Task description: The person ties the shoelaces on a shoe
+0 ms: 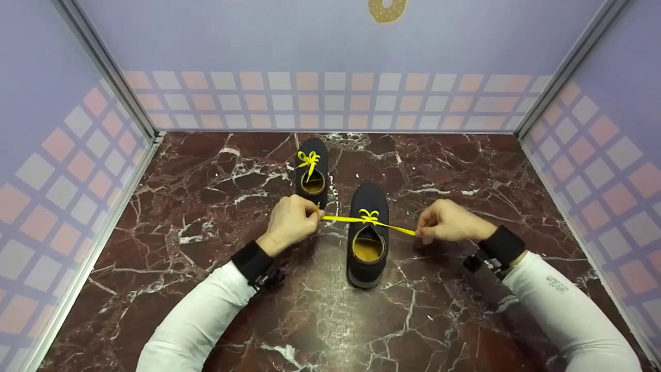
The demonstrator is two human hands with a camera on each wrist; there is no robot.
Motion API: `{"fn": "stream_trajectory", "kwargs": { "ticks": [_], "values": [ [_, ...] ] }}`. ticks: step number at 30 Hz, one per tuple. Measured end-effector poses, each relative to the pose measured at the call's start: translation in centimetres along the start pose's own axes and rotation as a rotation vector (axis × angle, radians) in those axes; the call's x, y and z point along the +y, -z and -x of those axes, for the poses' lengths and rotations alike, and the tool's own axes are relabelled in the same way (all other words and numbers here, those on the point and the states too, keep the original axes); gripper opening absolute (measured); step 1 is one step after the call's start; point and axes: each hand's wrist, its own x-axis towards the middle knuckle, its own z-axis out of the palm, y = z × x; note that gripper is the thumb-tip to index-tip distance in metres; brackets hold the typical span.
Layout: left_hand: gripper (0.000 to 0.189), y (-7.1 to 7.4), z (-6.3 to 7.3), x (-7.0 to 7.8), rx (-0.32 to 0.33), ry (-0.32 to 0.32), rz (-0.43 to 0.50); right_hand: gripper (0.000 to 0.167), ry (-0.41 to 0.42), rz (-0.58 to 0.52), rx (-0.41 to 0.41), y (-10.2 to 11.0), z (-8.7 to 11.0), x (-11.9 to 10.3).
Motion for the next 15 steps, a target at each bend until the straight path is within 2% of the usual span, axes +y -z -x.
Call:
{"fn": "stream_trajectory", "kwargs": {
  "ticks": [4, 7, 9, 11, 15],
  "values": [
    [0.019, -0.1, -0.1, 1.2, -0.065, 0.034, -0.051, 0.012, 0.002, 0.128, 0.057, -0.6, -0.2, -1.0],
    [0.019, 0.4, -0.1, 2.3, -0.033, 0.017, -0.076, 0.027, 0.034, 0.205, 0.165, -0.8, -0.2, -2.1],
    [0.024, 0.9, -0.3, 3.3, 0.004, -0.009, -0.069, 0.034, 0.070, 0.208, 0.229, -0.8, -0.2, -2.9],
    [0.026, 1.4, -0.6, 4.2, 0.011, -0.044, -0.050, 0.034, 0.119, 0.198, 0.266, -0.9, -0.2, -3.8],
    [0.027, 1.3, -1.3, 5.8, -0.110, -0.096, 0.031, 0.028, 0.206, 0.186, 0.295, -1.9, -1.1, -5.0]
  ]
}}
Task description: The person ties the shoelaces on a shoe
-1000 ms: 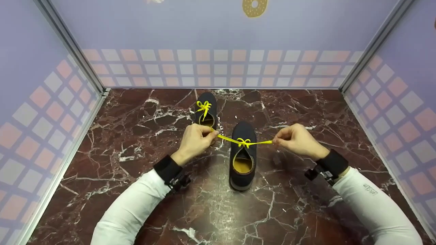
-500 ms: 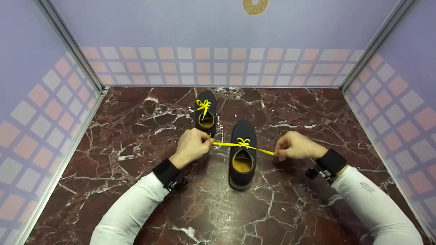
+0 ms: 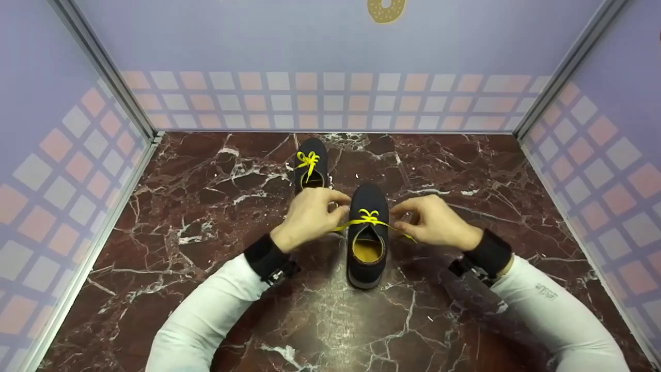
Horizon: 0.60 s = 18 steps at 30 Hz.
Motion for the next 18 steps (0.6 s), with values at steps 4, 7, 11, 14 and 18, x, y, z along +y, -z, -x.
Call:
{"fn": "stream_trajectory", "kwargs": {
  "ticks": [4, 7, 11, 14, 18],
  "values": [
    [0.024, -1.4, -0.5, 0.6, -0.084, -0.024, -0.019, 0.023, 0.033, 0.052, 0.026, -1.6, -0.9, -1.0],
    [0.019, -2.6, -0.4, 0.5, -0.084, -0.032, -0.060, 0.019, 0.060, 0.116, 0.056, -2.6, -1.0, -1.3],
    [0.013, -3.3, -0.4, 0.2, -0.058, -0.055, -0.066, 0.011, 0.116, 0.176, 0.122, -3.2, -0.8, -1.2],
    [0.009, -3.6, -0.4, 0.1, -0.026, -0.080, -0.056, 0.009, 0.144, 0.187, 0.158, -3.6, -0.8, -1.1],
    [0.006, -4.1, -0.3, -0.1, -0.006, -0.104, -0.029, 0.008, 0.150, 0.195, 0.175, -3.9, -0.9, -1.1]
  ]
}}
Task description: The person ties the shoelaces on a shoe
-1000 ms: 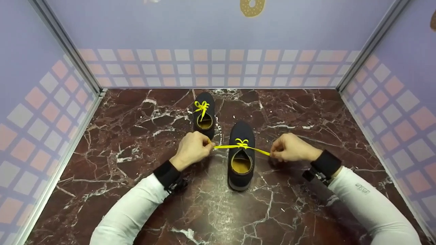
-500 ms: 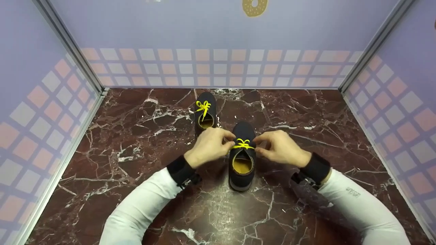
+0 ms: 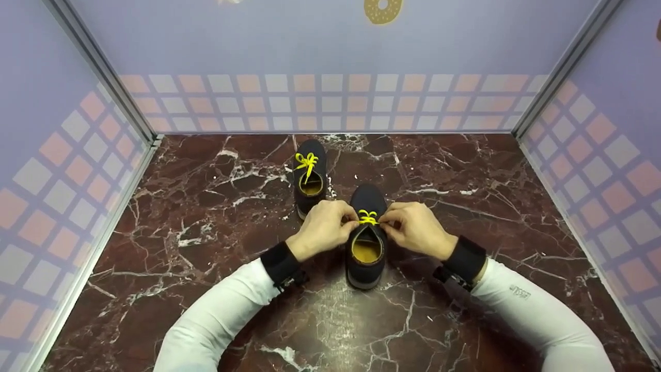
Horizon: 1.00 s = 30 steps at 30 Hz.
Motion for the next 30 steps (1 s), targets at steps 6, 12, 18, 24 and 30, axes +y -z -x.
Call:
{"fn": "stream_trajectory", "kwargs": {
  "ticks": [6, 12, 18, 24, 30],
  "values": [
    [0.006, -0.1, 0.1, -0.5, -0.026, -0.027, 0.047, 0.007, -0.004, 0.044, -0.027, 0.1, 0.2, 0.3],
    [0.010, 0.5, 0.0, -0.9, -0.094, -0.018, 0.081, 0.004, -0.052, -0.035, -0.078, 0.3, 0.4, 0.4],
    [0.016, 1.5, 0.1, -1.5, -0.254, 0.046, 0.283, 0.008, -0.059, -0.133, -0.109, 0.3, 0.8, 0.5],
    [0.024, 2.7, 0.3, -1.8, -0.368, 0.150, 0.648, 0.009, -0.043, -0.153, -0.107, 0.2, 0.8, 0.7],
    [0.025, 2.9, 0.1, -1.8, -0.370, 0.104, 0.689, 0.010, -0.057, -0.183, -0.117, 0.1, 0.8, 0.7]
  ]
}}
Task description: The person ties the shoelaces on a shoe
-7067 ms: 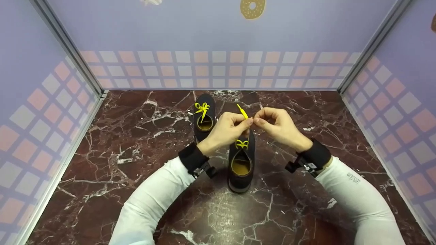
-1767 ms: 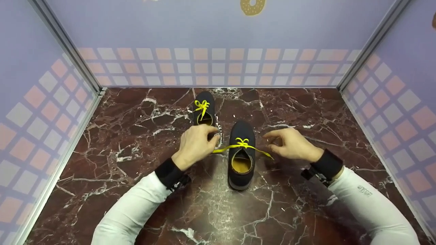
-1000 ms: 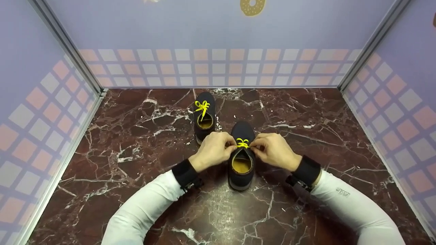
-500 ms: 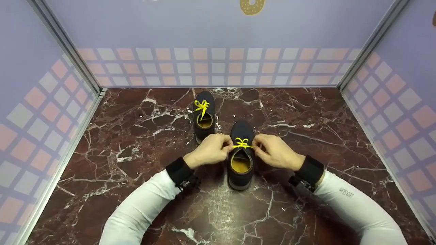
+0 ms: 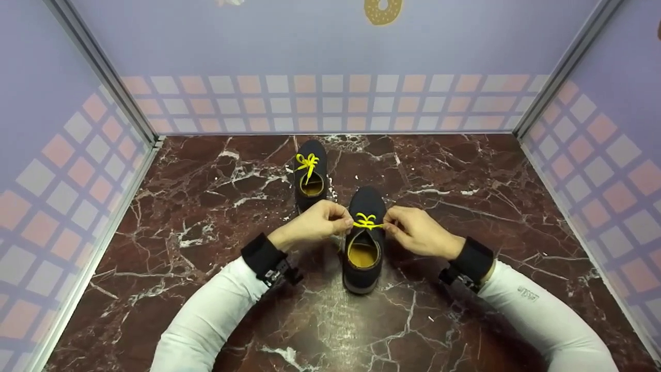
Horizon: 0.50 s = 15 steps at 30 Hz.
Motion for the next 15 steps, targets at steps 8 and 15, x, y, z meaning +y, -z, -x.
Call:
{"fn": "stream_trajectory", "kwargs": {
  "ticks": [8, 15],
  "values": [
    [0.015, -0.7, -0.4, -0.2, 0.030, 0.023, 0.200, 0.010, -0.010, -0.037, -0.014, 0.1, 0.0, -0.1],
    [0.010, -2.5, -1.0, -1.0, 0.185, 0.071, 0.397, 0.010, -0.056, -0.110, -0.035, 0.2, 0.0, -0.2]
  ]
}}
